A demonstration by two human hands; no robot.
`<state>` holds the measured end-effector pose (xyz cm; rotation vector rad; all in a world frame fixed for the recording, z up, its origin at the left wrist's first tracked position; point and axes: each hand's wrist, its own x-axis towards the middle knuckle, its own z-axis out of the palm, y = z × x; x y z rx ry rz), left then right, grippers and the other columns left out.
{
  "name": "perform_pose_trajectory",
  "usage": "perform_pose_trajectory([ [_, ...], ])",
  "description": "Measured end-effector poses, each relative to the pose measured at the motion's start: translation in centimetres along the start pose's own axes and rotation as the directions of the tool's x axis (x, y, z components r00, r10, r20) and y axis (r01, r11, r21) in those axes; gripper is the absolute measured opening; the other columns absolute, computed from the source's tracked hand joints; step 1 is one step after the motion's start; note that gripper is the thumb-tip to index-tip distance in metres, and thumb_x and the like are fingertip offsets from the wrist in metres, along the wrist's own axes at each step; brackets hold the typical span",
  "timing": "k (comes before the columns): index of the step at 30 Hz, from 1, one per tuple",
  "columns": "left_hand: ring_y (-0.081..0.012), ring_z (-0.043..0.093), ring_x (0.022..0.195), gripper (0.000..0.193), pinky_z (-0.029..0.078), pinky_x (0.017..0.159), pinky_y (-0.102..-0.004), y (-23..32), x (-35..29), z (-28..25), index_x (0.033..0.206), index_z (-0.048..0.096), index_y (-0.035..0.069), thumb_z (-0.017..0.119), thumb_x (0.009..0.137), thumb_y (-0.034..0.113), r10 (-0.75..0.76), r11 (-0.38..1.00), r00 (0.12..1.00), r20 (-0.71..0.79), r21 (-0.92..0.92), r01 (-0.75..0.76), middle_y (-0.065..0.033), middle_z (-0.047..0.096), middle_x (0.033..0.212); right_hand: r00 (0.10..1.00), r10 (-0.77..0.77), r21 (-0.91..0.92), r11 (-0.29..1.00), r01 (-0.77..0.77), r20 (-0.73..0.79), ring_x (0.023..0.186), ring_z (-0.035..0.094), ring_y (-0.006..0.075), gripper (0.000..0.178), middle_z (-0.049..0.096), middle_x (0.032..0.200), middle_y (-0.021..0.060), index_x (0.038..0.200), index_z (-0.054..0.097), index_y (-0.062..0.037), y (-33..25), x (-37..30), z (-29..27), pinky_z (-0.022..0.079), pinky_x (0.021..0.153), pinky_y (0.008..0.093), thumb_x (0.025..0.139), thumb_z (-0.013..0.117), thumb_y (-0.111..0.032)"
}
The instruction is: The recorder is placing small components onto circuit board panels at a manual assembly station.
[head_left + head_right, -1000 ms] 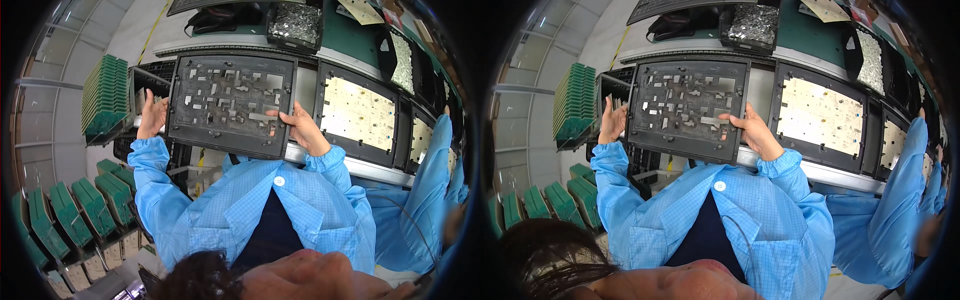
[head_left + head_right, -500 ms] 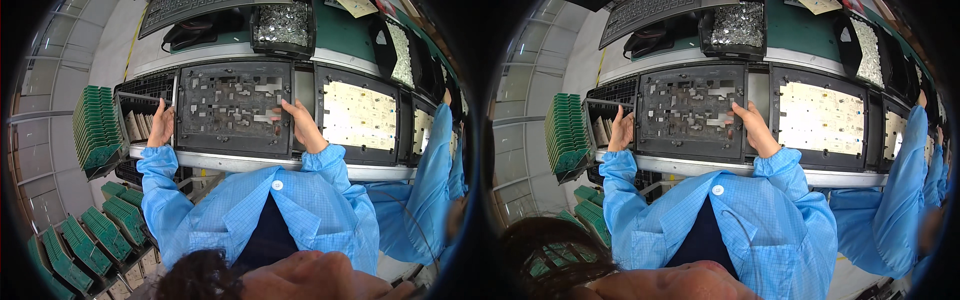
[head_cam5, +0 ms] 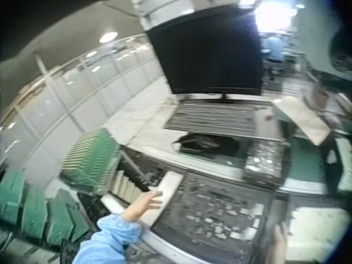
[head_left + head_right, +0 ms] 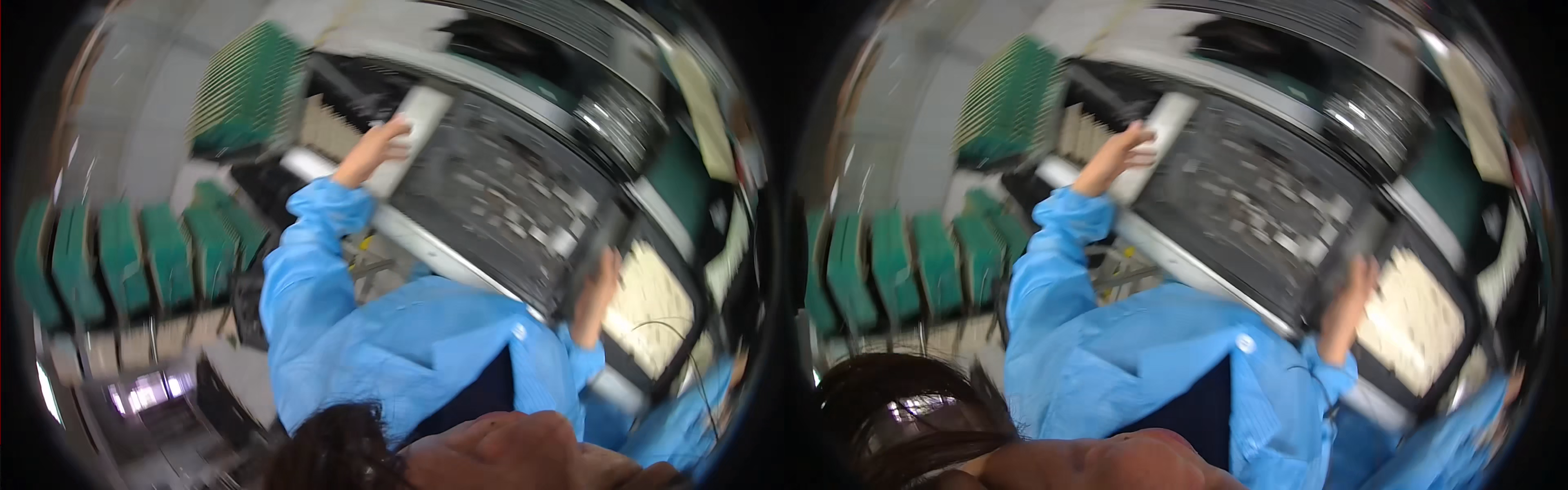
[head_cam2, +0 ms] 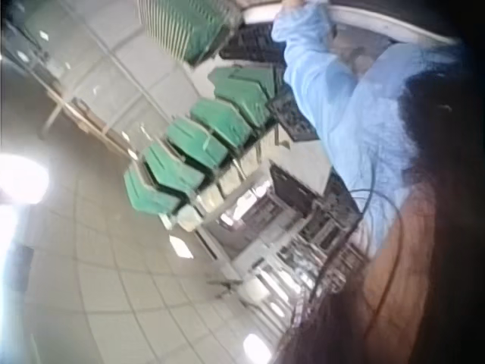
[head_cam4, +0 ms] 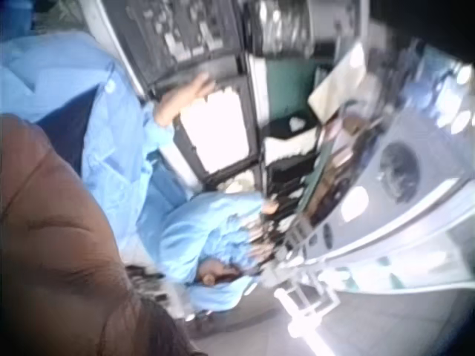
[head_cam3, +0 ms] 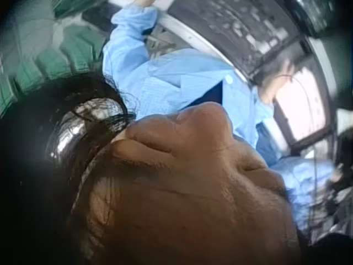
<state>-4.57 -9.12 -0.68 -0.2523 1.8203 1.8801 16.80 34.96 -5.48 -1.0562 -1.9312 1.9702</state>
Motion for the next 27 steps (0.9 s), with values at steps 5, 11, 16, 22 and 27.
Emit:
perform_pose_trajectory([
  [5, -0.0494, 0.013, 0.137, 0.083, 0.019, 0.111, -0.0581, 3.1, -3.8, -6.4, 0.145, 0.023, -0.007, 0.069, 0.082, 0.022, 0.930, 0.362, -0.047, -0.366, 0.880, 0.307, -0.0342, 0.011, 0.148, 0.997, -0.014, 0.102, 0.995, 0.022, -0.080, 0.140, 0.030, 0.0307, 0.071, 0.034, 0.151, 0.0161, 0.151, 0.030, -0.0107, -2.7, -1.1, -1.9, 0.030, 0.105, 0.0499, 0.095, 0.057, -0.045],
  [11, -0.0582, 0.007, 0.139, 0.103, 0.020, 0.115, -0.0522, 4.4, -5.1, -15.8, 0.146, -0.010, -0.013, 0.063, 0.086, 0.029, 0.635, 0.750, 0.100, -0.766, 0.642, 0.159, -0.0435, -0.015, 0.147, 0.993, 0.111, -0.004, 0.994, -0.111, 0.030, 0.138, 0.033, 0.0266, 0.070, 0.034, 0.152, 0.0109, 0.153, 0.027, -0.0137, -5.0, -2.7, -0.3, 0.030, 0.104, 0.0403, 0.097, 0.056, -0.044],
  [16, -0.0628, 0.019, 0.134, 0.079, 0.023, 0.111, -0.0604, 6.6, -1.2, -22.8, 0.139, 0.032, -0.017, 0.053, 0.086, 0.037, 0.574, -0.105, 0.434, -0.694, 0.463, 0.880, -0.0494, 0.020, 0.142, 0.999, -0.012, 0.059, 0.998, 0.010, 0.038, 0.136, 0.036, 0.0226, 0.062, 0.036, 0.151, 0.0068, 0.150, 0.034, -0.0173, -2.3, -2.2, -2.1, 0.033, 0.104, 0.0395, 0.097, 0.055, -0.041],
  [22, -0.0431, 0.066, 0.095, 0.053, 0.031, 0.104, -0.0641, 6.1, -9.9, -39.2, 0.112, 0.060, -0.017, 0.037, 0.094, 0.028, 0.780, 0.175, 0.116, -0.615, 0.393, 0.903, -0.0262, 0.069, 0.103, 0.986, -0.045, 0.012, 0.999, 0.044, 0.161, 0.138, 0.037, 0.0258, 0.064, 0.034, 0.153, 0.0144, 0.151, 0.031, -0.0101, -4.7, -1.5, -3.0, 0.035, 0.108, 0.0370, 0.100, 0.049, -0.044],
  [27, -0.0438, 0.062, 0.101, 0.075, 0.049, 0.094, -0.0443, 7.6, -3.7, -17.9, 0.140, 0.010, -0.020, 0.051, 0.084, 0.006, 0.605, 0.769, -0.104, -0.789, 0.546, 0.333, -0.0350, 0.058, 0.114, 0.987, -0.070, 0.008, 0.998, 0.070, 0.146, 0.139, 0.037, 0.0296, 0.061, 0.037, 0.148, 0.0251, 0.149, 0.029, 0.0016, -2.8, -3.3, -1.9, 0.030, 0.112, 0.0342, 0.103, 0.047, -0.033],
])
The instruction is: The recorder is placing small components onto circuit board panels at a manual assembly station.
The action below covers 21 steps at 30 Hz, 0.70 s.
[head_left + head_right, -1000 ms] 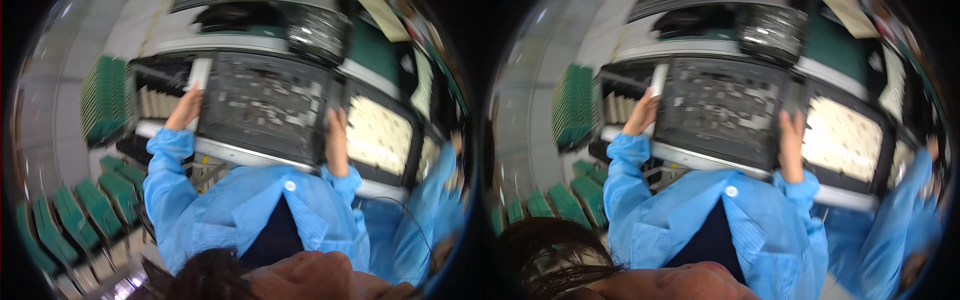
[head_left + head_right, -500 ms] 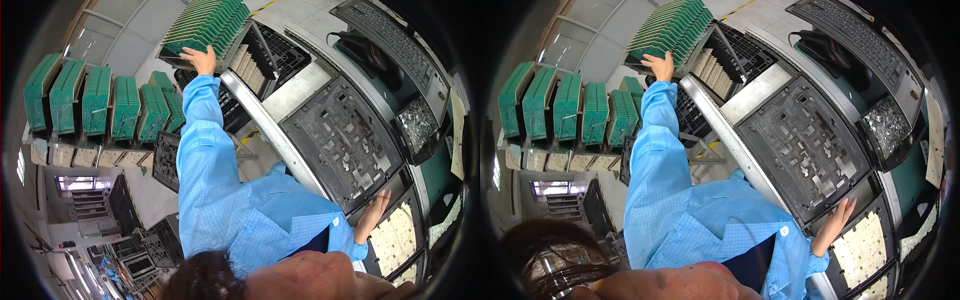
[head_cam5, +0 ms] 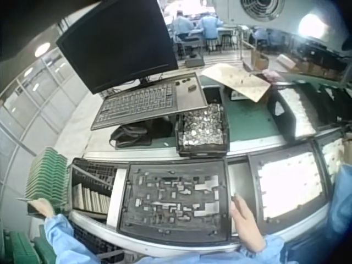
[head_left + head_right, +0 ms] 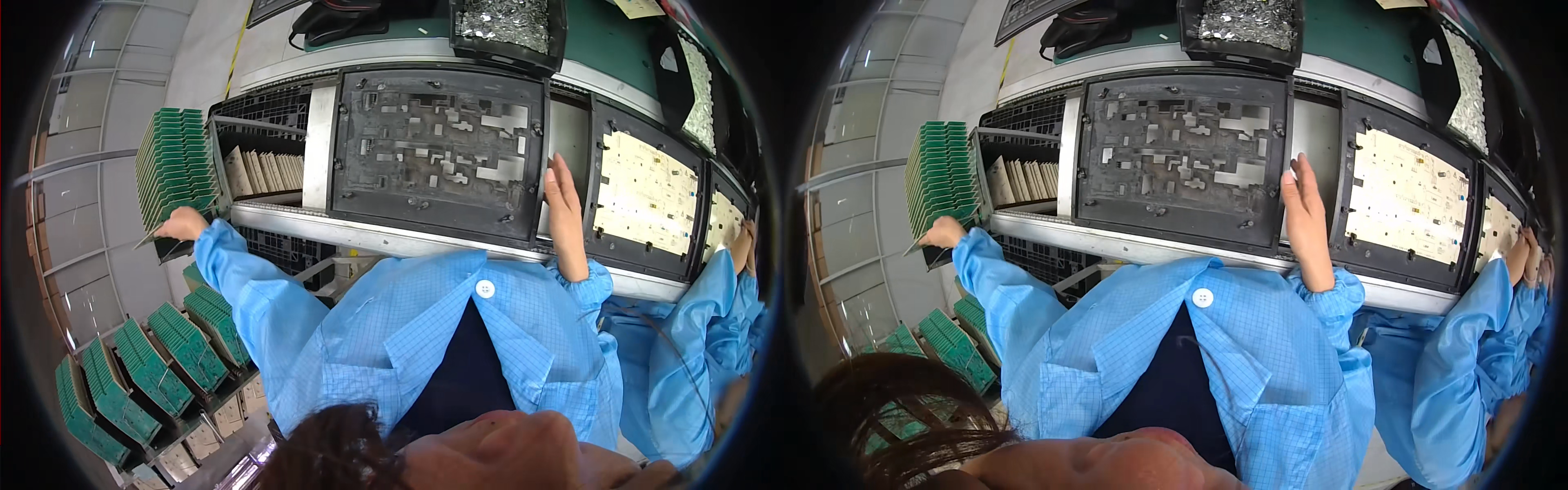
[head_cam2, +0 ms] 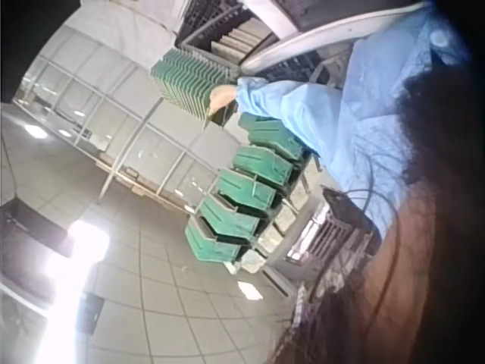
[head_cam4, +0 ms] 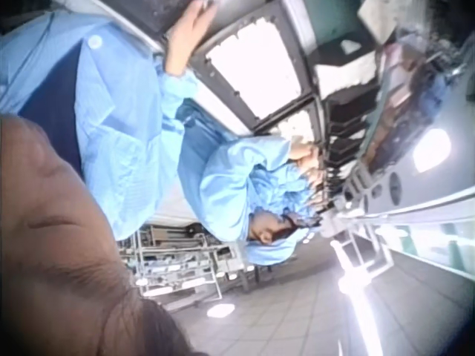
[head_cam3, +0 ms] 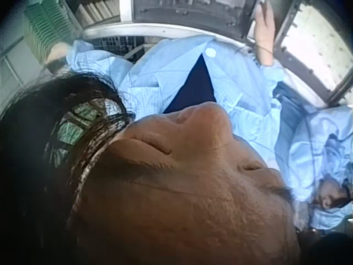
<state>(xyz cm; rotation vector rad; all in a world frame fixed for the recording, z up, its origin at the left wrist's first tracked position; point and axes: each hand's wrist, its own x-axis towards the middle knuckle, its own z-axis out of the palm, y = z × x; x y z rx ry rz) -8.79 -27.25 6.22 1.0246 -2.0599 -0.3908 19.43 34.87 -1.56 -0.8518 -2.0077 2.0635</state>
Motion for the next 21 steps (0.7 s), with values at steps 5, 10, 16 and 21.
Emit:
perform_pose_trajectory([
  [5, -0.0468, 0.042, 0.116, 0.052, 0.038, 0.100, -0.0526, 1.1, -8.1, -9.1, 0.134, 0.030, -0.018, 0.042, 0.093, 0.011, 0.521, 0.780, 0.761, -0.387, -0.147, -0.608, -0.0335, 0.037, 0.130, 0.997, -0.054, -0.158, 0.986, 0.061, 0.052, 0.136, 0.042, 0.0318, 0.060, 0.038, 0.147, 0.0262, 0.151, 0.024, -0.0049, -0.7, 0.3, 0.5, 0.040, 0.105, 0.0357, 0.099, 0.052, -0.014],
  [10, -0.0355, 0.054, 0.107, 0.044, 0.047, 0.093, -0.0436, 6.1, -16.1, -17.3, 0.134, 0.039, -0.012, 0.046, 0.100, 0.015, 0.388, 0.706, 0.879, -0.277, -0.524, -0.476, -0.0274, 0.048, 0.129, 0.971, -0.235, -0.366, 0.901, 0.233, 0.040, 0.134, 0.042, 0.0409, 0.070, 0.043, 0.142, 0.0301, 0.151, 0.022, -0.0097, -1.6, -0.1, 0.8, 0.043, 0.101, 0.0381, 0.091, 0.055, 0.002],
  [16, -0.0236, 0.061, 0.108, 0.039, 0.050, 0.094, -0.0353, 10.6, -16.4, -16.9, 0.132, 0.044, -0.004, 0.054, 0.094, -0.002, 0.521, 0.276, 0.811, 0.267, -0.951, 0.136, -0.0189, 0.057, 0.126, 0.965, -0.262, -0.437, 0.868, 0.236, 0.000, 0.139, 0.036, 0.0336, 0.070, 0.029, 0.152, 0.0272, 0.153, 0.022, -0.0128, -2.7, -0.7, -0.3, 0.035, 0.109, 0.0385, 0.094, 0.056, -0.001],
  [21, -0.0216, 0.061, 0.110, 0.040, 0.050, 0.094, -0.0326, 13.4, -19.4, -9.6, 0.131, 0.045, -0.001, 0.055, 0.093, -0.003, 0.785, 0.371, 0.181, 0.592, -0.683, 0.629, -0.0166, 0.060, 0.123, 0.897, -0.436, -0.271, 0.858, 0.437, 0.068, 0.140, 0.033, 0.0278, 0.064, 0.033, 0.151, 0.0205, 0.152, 0.023, -0.0038, -6.9, -0.5, -1.4, 0.026, 0.114, 0.0372, 0.096, 0.054, -0.005],
])
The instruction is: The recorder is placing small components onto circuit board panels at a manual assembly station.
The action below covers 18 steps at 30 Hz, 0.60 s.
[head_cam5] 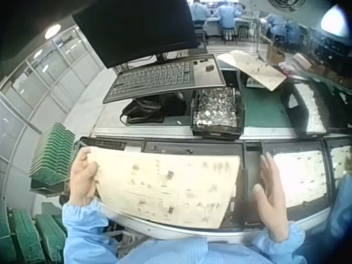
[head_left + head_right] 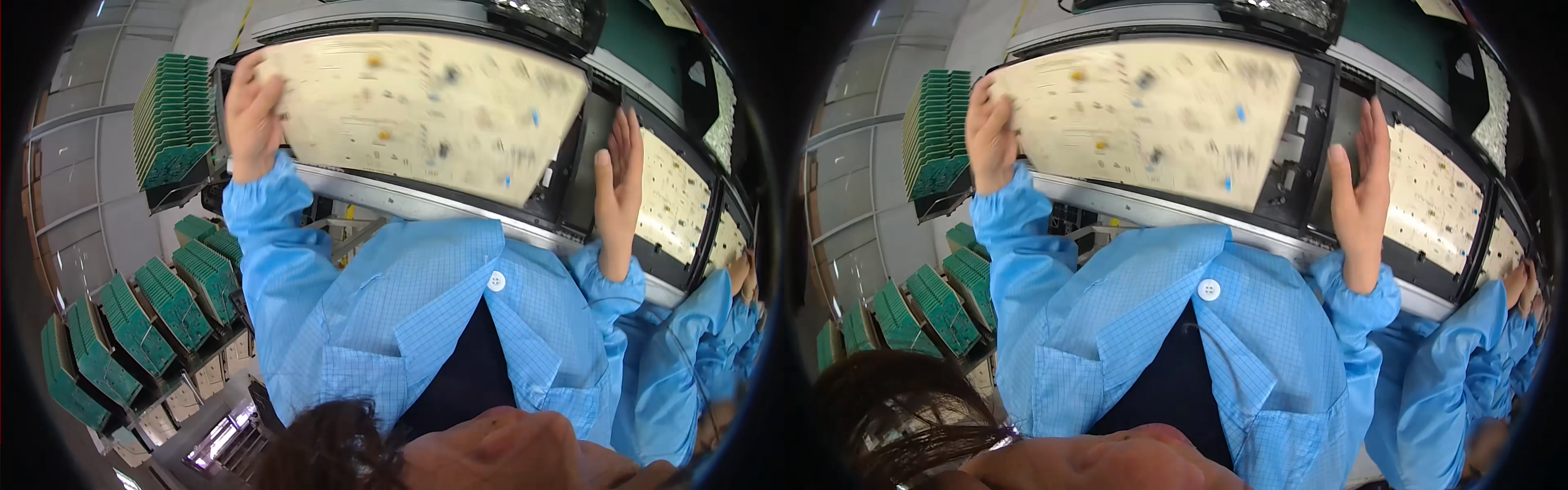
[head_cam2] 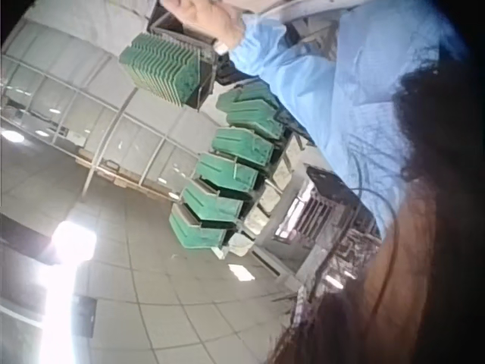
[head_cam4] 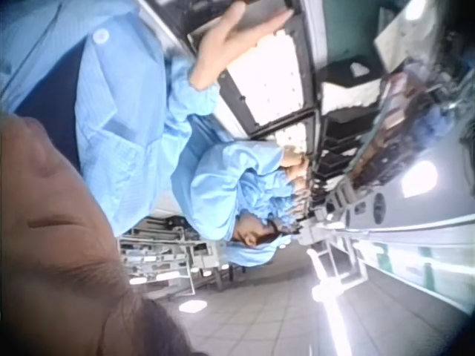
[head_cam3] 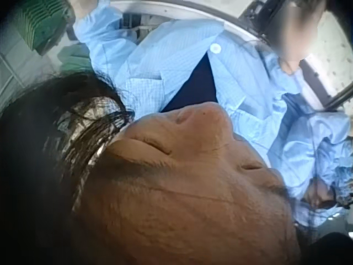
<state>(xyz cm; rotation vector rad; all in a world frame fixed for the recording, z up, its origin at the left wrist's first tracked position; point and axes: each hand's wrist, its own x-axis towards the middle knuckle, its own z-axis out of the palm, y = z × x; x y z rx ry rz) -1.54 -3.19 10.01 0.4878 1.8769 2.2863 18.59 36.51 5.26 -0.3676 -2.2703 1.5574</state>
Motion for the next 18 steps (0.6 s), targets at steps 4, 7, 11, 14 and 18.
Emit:
perform_pose_trajectory([
  [4, -0.0185, 0.063, 0.105, 0.036, 0.050, 0.092, -0.0304, -5.6, 3.9, 4.3, 0.128, 0.046, 0.001, 0.056, 0.094, -0.002, -0.088, 0.991, 0.975, 0.203, -0.080, 0.106, -0.0120, 0.063, 0.115, 0.980, -0.138, 0.350, 0.933, 0.080, 0.146, 0.129, 0.048, 0.0230, 0.062, 0.047, 0.141, 0.0227, 0.151, 0.026, -0.0039, -0.7, 2.6, -0.6, 0.036, 0.107, 0.0330, 0.096, 0.054, -0.006],
  [7, -0.0172, 0.062, 0.106, 0.036, 0.051, 0.090, -0.0308, -9.7, 6.4, 4.9, 0.129, 0.046, 0.006, 0.057, 0.095, 0.002, -0.150, 0.988, 0.968, 0.203, -0.006, 0.154, -0.0098, 0.063, 0.117, 0.993, -0.070, 0.374, 0.927, 0.029, 0.095, 0.107, 0.060, 0.0140, 0.060, 0.067, 0.115, 0.0135, 0.150, 0.030, -0.0068, 1.0, 4.3, 0.4, 0.045, 0.093, 0.0248, 0.095, 0.052, 0.001],
  [11, -0.0141, 0.063, 0.101, 0.035, 0.052, 0.087, -0.0282, -10.7, 5.9, 6.1, 0.130, 0.045, 0.005, 0.057, 0.096, 0.006, -0.173, 0.985, 0.942, 0.288, 0.062, 0.162, -0.0086, 0.064, 0.113, 0.997, 0.010, 0.370, 0.928, -0.037, 0.075, 0.106, 0.062, 0.0158, 0.052, 0.068, 0.113, 0.0155, 0.143, 0.037, -0.0041, 4.6, 5.8, 1.0, 0.045, 0.093, 0.0260, 0.094, 0.053, 0.004],
  [14, -0.0126, 0.063, 0.099, 0.033, 0.052, 0.085, -0.0270, -10.7, 5.7, 5.4, 0.126, 0.049, 0.002, 0.058, 0.095, 0.005, -0.282, 0.957, 0.928, 0.245, 0.145, 0.252, -0.0084, 0.066, 0.110, 0.993, 0.044, 0.341, 0.937, -0.080, 0.111, 0.106, 0.062, 0.0162, 0.050, 0.067, 0.114, 0.0163, 0.141, 0.039, -0.0043, 6.3, 6.4, 1.3, 0.046, 0.093, 0.0265, 0.093, 0.053, 0.004],
  [18, -0.0126, 0.063, 0.095, 0.024, 0.052, 0.082, -0.0257, -11.8, 6.0, 4.8, 0.117, 0.059, 0.000, 0.059, 0.093, 0.004, -0.119, 0.913, 0.970, 0.214, 0.408, 0.022, -0.0075, 0.068, 0.105, 0.984, 0.107, 0.282, 0.949, -0.143, 0.142, 0.105, 0.063, 0.0159, 0.048, 0.067, 0.111, 0.0156, 0.138, 0.041, -0.0065, 6.9, 6.5, 2.2, 0.046, 0.092, 0.0268, 0.093, 0.054, 0.003],
])
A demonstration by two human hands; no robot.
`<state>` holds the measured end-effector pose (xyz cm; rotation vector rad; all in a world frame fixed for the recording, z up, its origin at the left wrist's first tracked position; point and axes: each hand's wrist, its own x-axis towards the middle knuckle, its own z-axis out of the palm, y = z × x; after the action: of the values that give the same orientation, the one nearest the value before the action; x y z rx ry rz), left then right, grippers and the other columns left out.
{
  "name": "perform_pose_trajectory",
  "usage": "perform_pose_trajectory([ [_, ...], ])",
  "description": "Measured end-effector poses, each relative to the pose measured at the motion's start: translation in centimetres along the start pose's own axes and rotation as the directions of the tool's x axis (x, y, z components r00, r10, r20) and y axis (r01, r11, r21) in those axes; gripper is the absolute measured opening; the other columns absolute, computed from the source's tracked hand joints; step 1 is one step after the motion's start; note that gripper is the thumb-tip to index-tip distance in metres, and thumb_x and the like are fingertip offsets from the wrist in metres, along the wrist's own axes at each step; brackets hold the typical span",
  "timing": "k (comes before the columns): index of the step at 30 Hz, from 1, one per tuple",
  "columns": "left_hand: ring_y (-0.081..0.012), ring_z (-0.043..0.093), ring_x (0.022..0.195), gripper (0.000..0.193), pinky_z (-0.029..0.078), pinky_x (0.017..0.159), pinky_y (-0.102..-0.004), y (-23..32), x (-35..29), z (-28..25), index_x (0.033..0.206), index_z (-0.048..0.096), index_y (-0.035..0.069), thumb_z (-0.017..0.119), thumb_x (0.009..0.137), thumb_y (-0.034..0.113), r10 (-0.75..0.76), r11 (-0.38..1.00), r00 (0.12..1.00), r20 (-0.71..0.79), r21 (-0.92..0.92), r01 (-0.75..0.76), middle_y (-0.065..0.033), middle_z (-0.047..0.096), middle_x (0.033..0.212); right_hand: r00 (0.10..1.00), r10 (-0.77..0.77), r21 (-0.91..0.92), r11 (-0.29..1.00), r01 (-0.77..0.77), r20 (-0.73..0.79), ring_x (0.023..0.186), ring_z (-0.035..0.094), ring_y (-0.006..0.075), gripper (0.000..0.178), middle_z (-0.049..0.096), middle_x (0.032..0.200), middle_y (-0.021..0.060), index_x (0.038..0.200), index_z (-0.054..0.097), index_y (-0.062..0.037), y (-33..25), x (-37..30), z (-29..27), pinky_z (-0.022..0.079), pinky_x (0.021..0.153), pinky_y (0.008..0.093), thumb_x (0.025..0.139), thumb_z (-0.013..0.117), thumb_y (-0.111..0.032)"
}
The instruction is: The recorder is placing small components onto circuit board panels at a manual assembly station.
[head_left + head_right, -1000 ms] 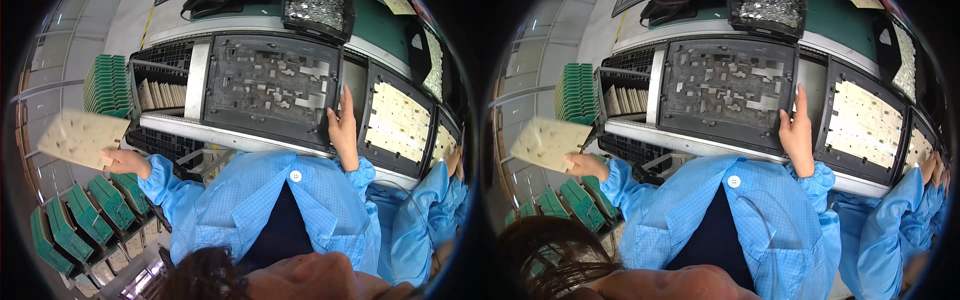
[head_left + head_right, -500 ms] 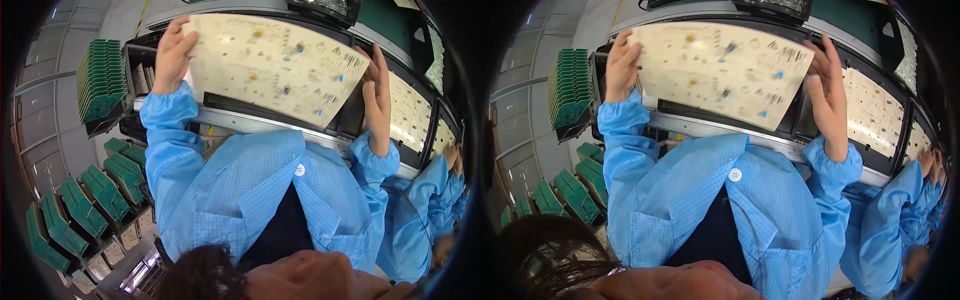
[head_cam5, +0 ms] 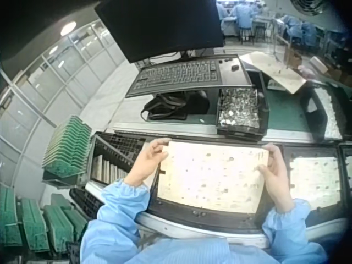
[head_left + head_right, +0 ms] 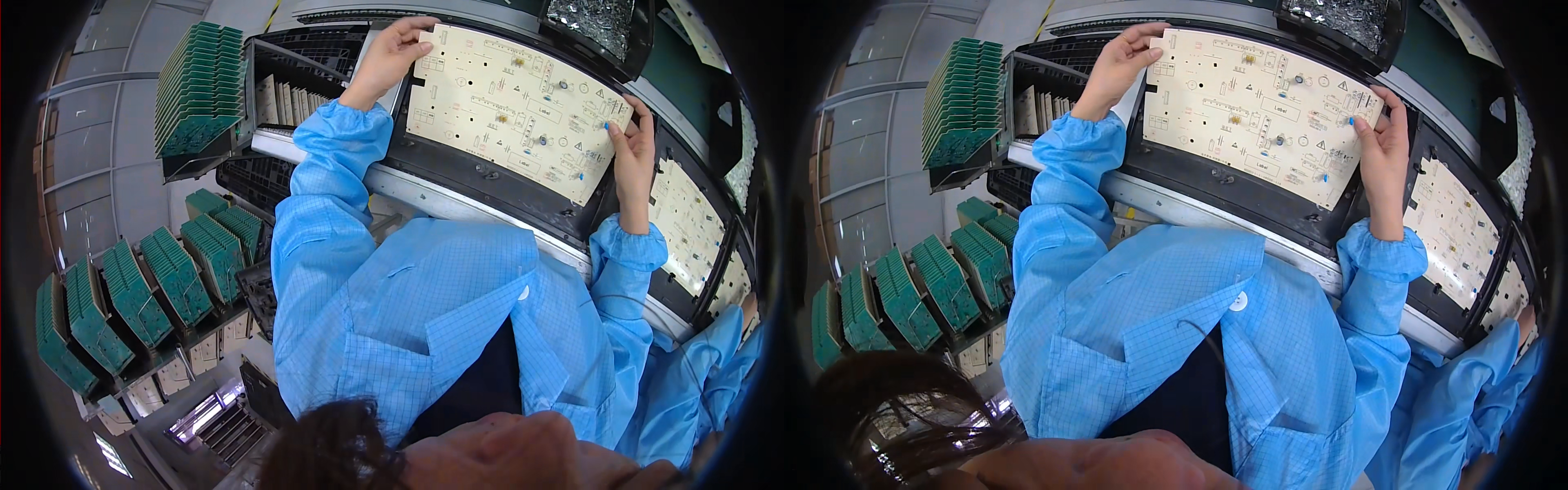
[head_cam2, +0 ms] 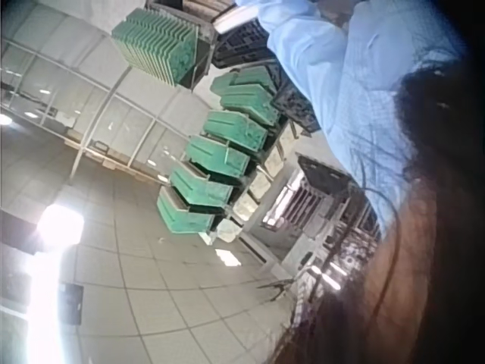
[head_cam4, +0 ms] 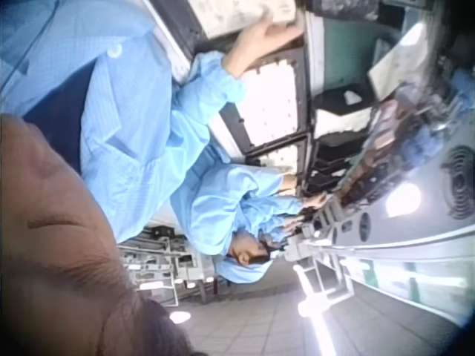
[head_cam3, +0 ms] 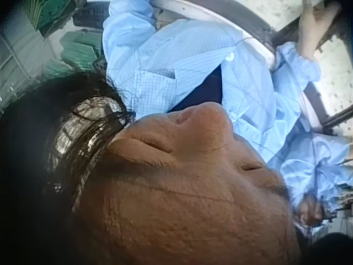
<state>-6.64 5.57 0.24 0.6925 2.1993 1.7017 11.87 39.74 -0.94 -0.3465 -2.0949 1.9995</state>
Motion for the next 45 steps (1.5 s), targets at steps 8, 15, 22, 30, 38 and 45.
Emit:
perform_pose_trajectory([
  [8, -0.0415, 0.025, 0.134, 0.036, 0.019, 0.111, -0.0508, -3.1, -0.6, -0.4, 0.119, 0.064, 0.016, 0.070, 0.085, 0.021, 0.278, 0.760, 0.960, 0.039, 0.602, -0.244, -0.0215, 0.041, 0.142, 0.941, -0.336, -0.905, 0.384, 0.181, 0.046, 0.113, 0.051, 0.0313, 0.045, 0.055, 0.125, 0.0169, 0.134, 0.053, -0.0159, -0.1, -0.8, -0.6, 0.040, 0.099, 0.0405, 0.091, 0.062, -0.010],
  [15, -0.0508, 0.011, 0.137, 0.041, 0.017, 0.112, -0.0579, -1.3, -1.8, 1.1, 0.127, 0.063, 0.023, 0.069, 0.086, 0.023, 0.353, 0.608, 0.935, 0.001, 0.759, -0.231, -0.0236, 0.024, 0.152, 0.924, -0.383, -0.931, 0.335, 0.143, 0.004, 0.116, 0.044, 0.0362, 0.042, 0.051, 0.126, 0.0171, 0.129, 0.061, -0.0180, -0.5, -1.4, -0.9, 0.037, 0.099, 0.0462, 0.088, 0.063, -0.010],
  [22, -0.0447, 0.023, 0.131, 0.039, 0.025, 0.109, -0.0526, -1.3, 0.3, 0.4, 0.121, 0.066, 0.015, 0.071, 0.084, 0.025, 0.325, 0.514, 0.942, 0.079, 0.821, -0.246, -0.0196, 0.036, 0.146, 0.929, -0.370, -0.914, 0.382, 0.138, -0.015, 0.100, 0.053, 0.0335, 0.031, 0.064, 0.107, 0.0127, 0.115, 0.069, -0.0085, -0.2, 0.7, -2.1, 0.045, 0.089, 0.0411, 0.085, 0.070, -0.015],
  [30, -0.0335, 0.044, 0.114, 0.029, 0.040, 0.099, -0.0419, -3.0, 4.0, 0.0, 0.106, 0.073, 0.013, 0.075, 0.081, 0.028, 0.382, 0.468, 0.915, 0.128, 0.827, -0.311, -0.0096, 0.062, 0.114, 0.967, -0.255, -0.922, 0.376, 0.088, -0.011, 0.096, 0.056, 0.0352, 0.027, 0.065, 0.101, 0.0159, 0.104, 0.072, -0.0034, -0.8, -0.6, -2.2, 0.046, 0.086, 0.0410, 0.081, 0.074, -0.018],
  [38, -0.0291, 0.056, 0.101, 0.017, 0.046, 0.090, -0.0374, -3.3, 5.5, 1.0, 0.095, 0.072, 0.007, 0.073, 0.080, 0.015, 0.400, 0.584, 0.905, 0.148, 0.720, -0.376, -0.0089, 0.068, 0.100, 0.950, -0.308, -0.774, 0.588, 0.235, 0.054, 0.097, 0.059, 0.0278, 0.018, 0.069, 0.106, 0.0075, 0.097, 0.071, -0.0042, -0.3, -0.9, -2.1, 0.049, 0.085, 0.0362, 0.080, 0.067, -0.001],
  [45, -0.0275, 0.063, 0.095, 0.010, 0.051, 0.083, -0.0361, -2.9, 5.6, 0.5, 0.092, 0.069, 0.003, 0.067, 0.083, 0.004, 0.352, 0.706, 0.908, 0.227, 0.572, -0.417, -0.0090, 0.068, 0.098, 0.935, -0.353, -0.807, 0.543, 0.232, 0.032, 0.089, 0.056, 0.0251, 0.009, 0.069, 0.093, 0.0060, 0.090, 0.071, -0.0023, -0.1, -0.6, -1.6, 0.047, 0.082, 0.0333, 0.082, 0.066, -0.003],
])
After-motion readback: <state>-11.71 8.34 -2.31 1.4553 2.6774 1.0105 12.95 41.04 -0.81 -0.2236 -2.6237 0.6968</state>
